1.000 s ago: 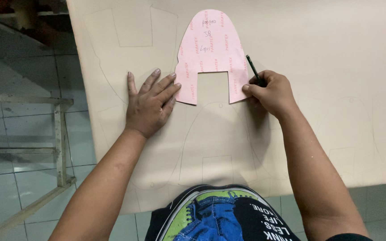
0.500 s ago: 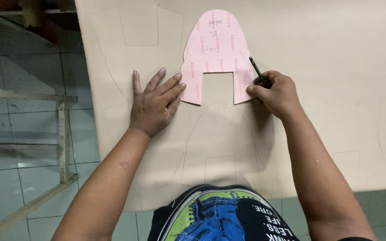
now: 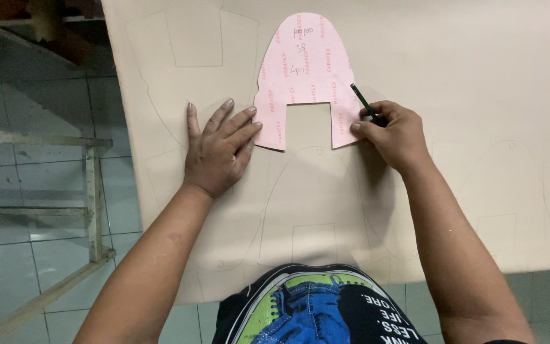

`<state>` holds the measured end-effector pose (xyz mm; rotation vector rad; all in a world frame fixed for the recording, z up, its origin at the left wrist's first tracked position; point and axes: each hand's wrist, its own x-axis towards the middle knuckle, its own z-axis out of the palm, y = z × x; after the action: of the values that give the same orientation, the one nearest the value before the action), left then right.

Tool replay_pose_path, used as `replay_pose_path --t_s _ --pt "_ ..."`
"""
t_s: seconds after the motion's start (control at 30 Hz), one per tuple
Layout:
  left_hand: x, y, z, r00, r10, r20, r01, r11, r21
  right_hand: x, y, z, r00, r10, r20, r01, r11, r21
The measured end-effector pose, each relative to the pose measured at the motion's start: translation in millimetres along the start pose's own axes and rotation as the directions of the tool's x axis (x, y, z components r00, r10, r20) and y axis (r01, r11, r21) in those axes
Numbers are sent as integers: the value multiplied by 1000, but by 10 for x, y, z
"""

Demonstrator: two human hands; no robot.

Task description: The person holds a pink shoe upper pattern template on a large sheet of material and traces around its edge with a pen. They reposition and rotate the template several times, smooth the material flat, and continue tracing outlines of the pattern onto the sheet.

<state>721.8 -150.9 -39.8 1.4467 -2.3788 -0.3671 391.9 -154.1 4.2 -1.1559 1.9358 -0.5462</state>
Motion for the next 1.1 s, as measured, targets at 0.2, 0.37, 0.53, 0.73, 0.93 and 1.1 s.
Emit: replay_pose_path --t_s 0.2,0.37,0.53,0.73,0.93,1.1 --pt "-8 1 18 1000 17 14 -18 998 64 4 -16 17 1000 19 -3 -19 999 43" --pt "-12 -2 20 1000 8 19 -9 999 48 5 -3 28 999 45 -12 -44 995 84" --pt "-25 0 19 1000 10 -1 -10 1000 24 3 1 28 1000 19 -12 -17 996 89" --pt "-15 8 29 1000 7 9 -7 998 59 19 -14 11 1000 9 2 -9 999 45" --pt "-13 20 32 1000 4 29 -6 998 68 11 -19 21 1000 21 -15 -20 998 54" --pt "-17 7 27 999 6 41 -8 999 43 -13 -73 27 997 58 -49 -55 996 73"
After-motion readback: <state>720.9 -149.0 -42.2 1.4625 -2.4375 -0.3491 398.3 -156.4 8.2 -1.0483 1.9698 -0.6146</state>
